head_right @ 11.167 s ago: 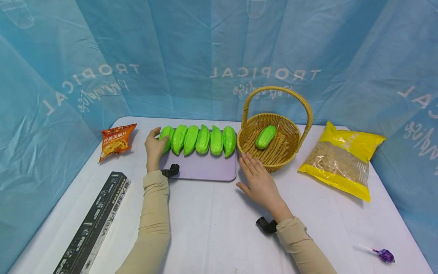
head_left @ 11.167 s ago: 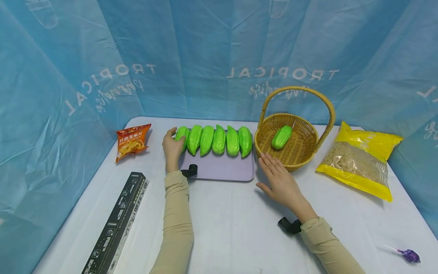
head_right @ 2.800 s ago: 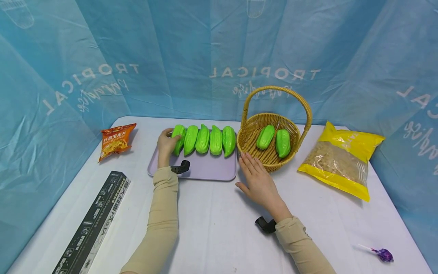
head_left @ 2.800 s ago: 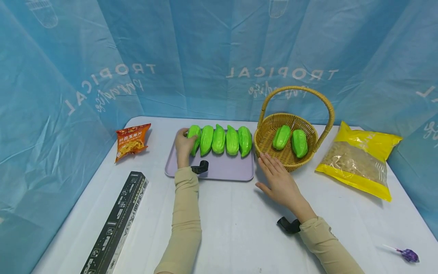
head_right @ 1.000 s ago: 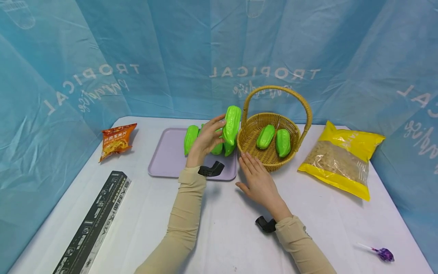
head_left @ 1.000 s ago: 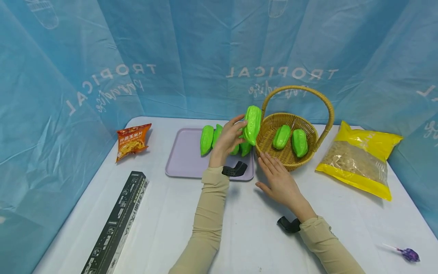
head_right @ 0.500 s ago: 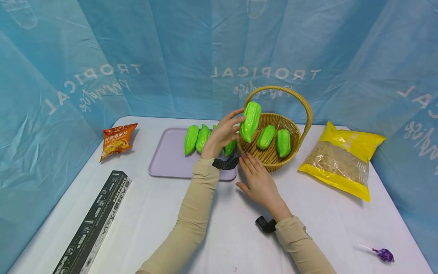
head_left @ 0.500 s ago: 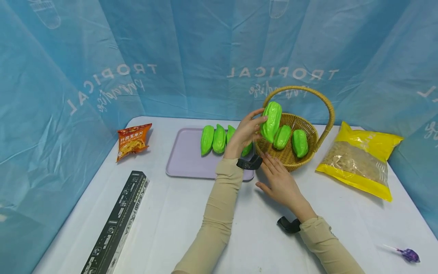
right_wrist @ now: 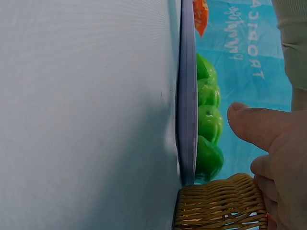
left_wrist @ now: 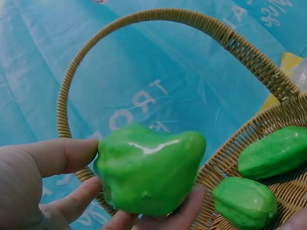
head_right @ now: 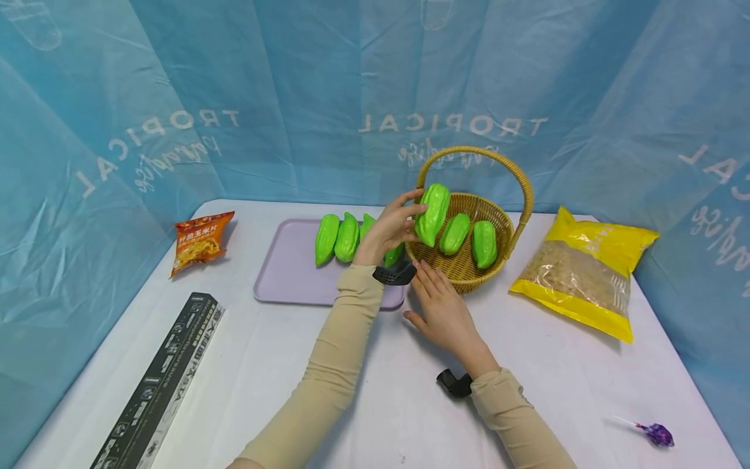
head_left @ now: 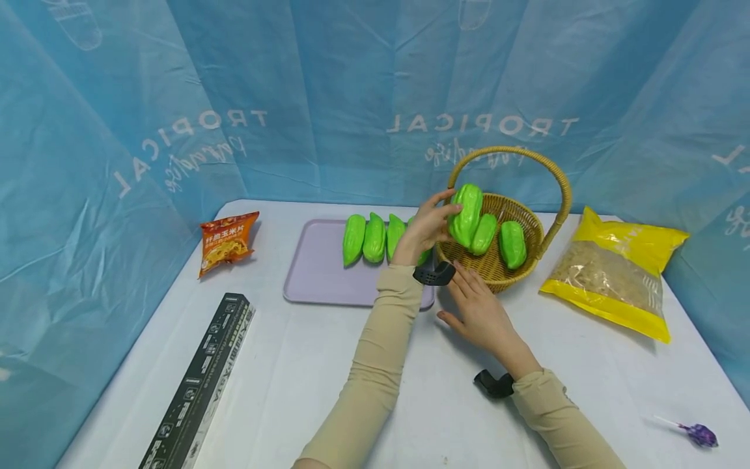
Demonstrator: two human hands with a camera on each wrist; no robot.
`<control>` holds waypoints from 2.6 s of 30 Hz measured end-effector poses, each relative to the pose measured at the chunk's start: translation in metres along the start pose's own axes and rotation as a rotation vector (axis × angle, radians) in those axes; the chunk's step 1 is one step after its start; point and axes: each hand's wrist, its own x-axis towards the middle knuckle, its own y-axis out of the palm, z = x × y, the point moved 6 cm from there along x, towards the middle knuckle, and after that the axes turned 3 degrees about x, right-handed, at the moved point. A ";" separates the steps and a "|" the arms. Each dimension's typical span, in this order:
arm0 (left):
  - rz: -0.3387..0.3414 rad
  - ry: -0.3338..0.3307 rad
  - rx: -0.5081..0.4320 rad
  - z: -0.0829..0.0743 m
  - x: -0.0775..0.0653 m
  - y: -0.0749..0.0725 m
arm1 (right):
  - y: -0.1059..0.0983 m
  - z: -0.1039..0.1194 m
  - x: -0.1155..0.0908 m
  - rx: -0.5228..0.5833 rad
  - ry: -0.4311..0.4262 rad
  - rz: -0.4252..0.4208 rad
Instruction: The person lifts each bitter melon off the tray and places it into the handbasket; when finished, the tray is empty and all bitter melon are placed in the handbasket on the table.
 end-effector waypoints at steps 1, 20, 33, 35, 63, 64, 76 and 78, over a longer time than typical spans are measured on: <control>-0.010 -0.001 0.008 0.001 0.000 0.000 | 0.000 0.000 0.000 -0.001 -0.003 -0.004; -0.292 -0.027 0.582 0.004 0.015 0.023 | -0.001 0.002 -0.001 0.015 -0.046 -0.077; -0.271 -0.037 0.661 0.000 0.017 0.023 | -0.002 0.002 -0.002 0.014 -0.039 -0.052; -0.261 0.001 0.659 -0.006 0.013 0.024 | -0.002 0.002 -0.002 0.007 -0.038 -0.051; -0.440 0.193 0.491 -0.045 -0.033 -0.052 | 0.002 0.000 -0.001 0.042 0.039 0.057; -0.457 0.193 0.486 -0.044 -0.034 -0.057 | 0.002 0.000 -0.001 0.047 0.039 0.057; -0.707 0.185 0.360 -0.026 -0.059 -0.131 | 0.000 0.000 -0.001 0.057 0.042 0.059; -0.745 0.181 0.335 -0.021 -0.063 -0.143 | 0.000 0.000 -0.001 0.057 0.042 0.062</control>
